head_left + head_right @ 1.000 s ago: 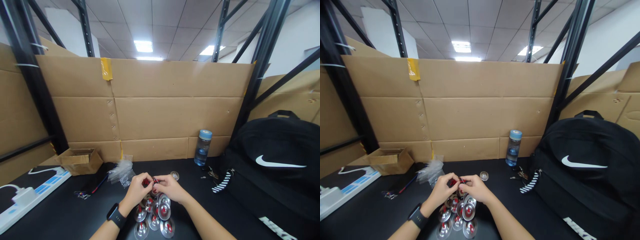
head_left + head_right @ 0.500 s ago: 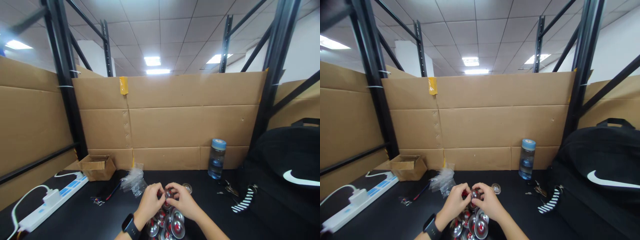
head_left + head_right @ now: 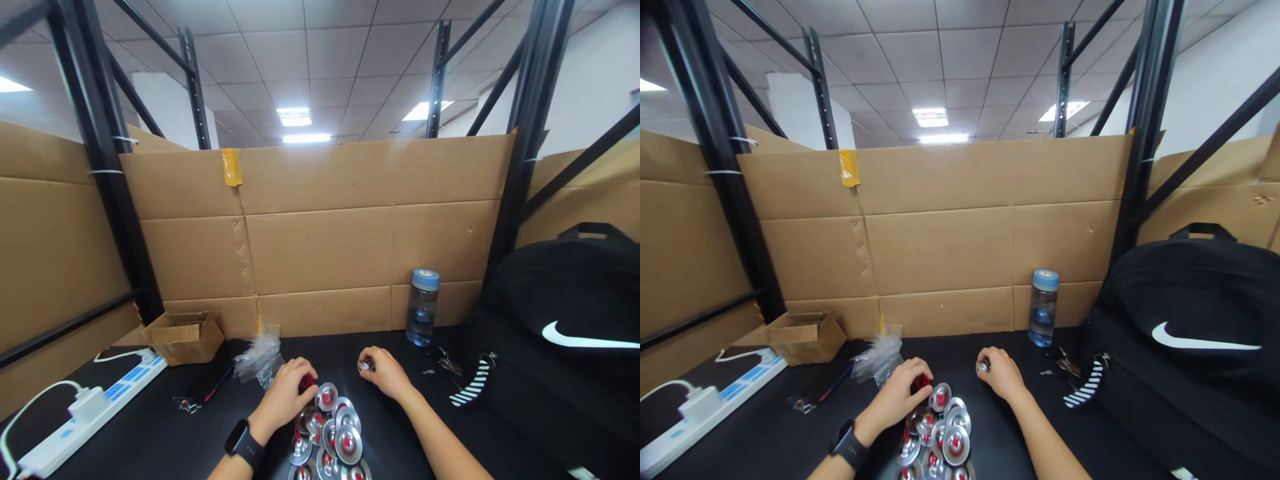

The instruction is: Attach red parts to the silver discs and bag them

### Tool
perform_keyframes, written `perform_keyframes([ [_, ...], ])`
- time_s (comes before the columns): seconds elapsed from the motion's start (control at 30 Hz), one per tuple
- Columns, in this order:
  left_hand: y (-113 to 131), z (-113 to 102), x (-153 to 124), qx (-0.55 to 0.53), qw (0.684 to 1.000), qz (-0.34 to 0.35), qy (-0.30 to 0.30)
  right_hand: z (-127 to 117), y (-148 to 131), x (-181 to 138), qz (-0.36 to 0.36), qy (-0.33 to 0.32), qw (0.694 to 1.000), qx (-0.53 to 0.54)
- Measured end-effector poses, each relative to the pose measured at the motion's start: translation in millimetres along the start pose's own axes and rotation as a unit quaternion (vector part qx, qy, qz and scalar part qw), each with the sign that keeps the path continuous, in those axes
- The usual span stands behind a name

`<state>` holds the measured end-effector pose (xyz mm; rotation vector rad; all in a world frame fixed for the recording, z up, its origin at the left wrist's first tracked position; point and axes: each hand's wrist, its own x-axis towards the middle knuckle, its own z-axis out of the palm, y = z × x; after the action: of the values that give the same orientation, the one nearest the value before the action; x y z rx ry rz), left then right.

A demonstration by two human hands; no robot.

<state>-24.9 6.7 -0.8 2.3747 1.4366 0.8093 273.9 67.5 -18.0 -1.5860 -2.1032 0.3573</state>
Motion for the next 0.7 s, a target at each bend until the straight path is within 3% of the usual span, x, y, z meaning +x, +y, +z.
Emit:
perform_keyframes([
  [0.13,16.7,7.3,-1.9,-0.036,0.994,0.062,-0.079,-2.2,-2.3,-1.1,0.004,-0.027,1.000,0.004],
  [0.23,18.9,13.3,-1.3,-0.035,0.992,0.072,-0.093,-4.4,-9.1,-3.9,-0.008,-0.022,1.000,-0.011],
  [0.37,13.9,17.2,0.3,-0.039,0.995,0.058,-0.065,-1.5,-22.9,-8.3,-0.055,0.014,0.998,0.024],
  [0.5,9.4,19.7,1.0,-0.075,0.996,0.039,-0.035,0.2,-45.9,-17.5,-0.132,-0.006,0.983,0.130],
  [0.6,7.2,22.7,4.3,-0.169,0.986,0.011,0.007,1.8,-63.9,-26.2,-0.159,-0.036,0.965,0.205],
  [0.7,5.5,24.2,9.4,-0.339,0.939,-0.032,0.054,6.8,-76.8,-31.0,-0.154,-0.040,0.940,0.301],
])
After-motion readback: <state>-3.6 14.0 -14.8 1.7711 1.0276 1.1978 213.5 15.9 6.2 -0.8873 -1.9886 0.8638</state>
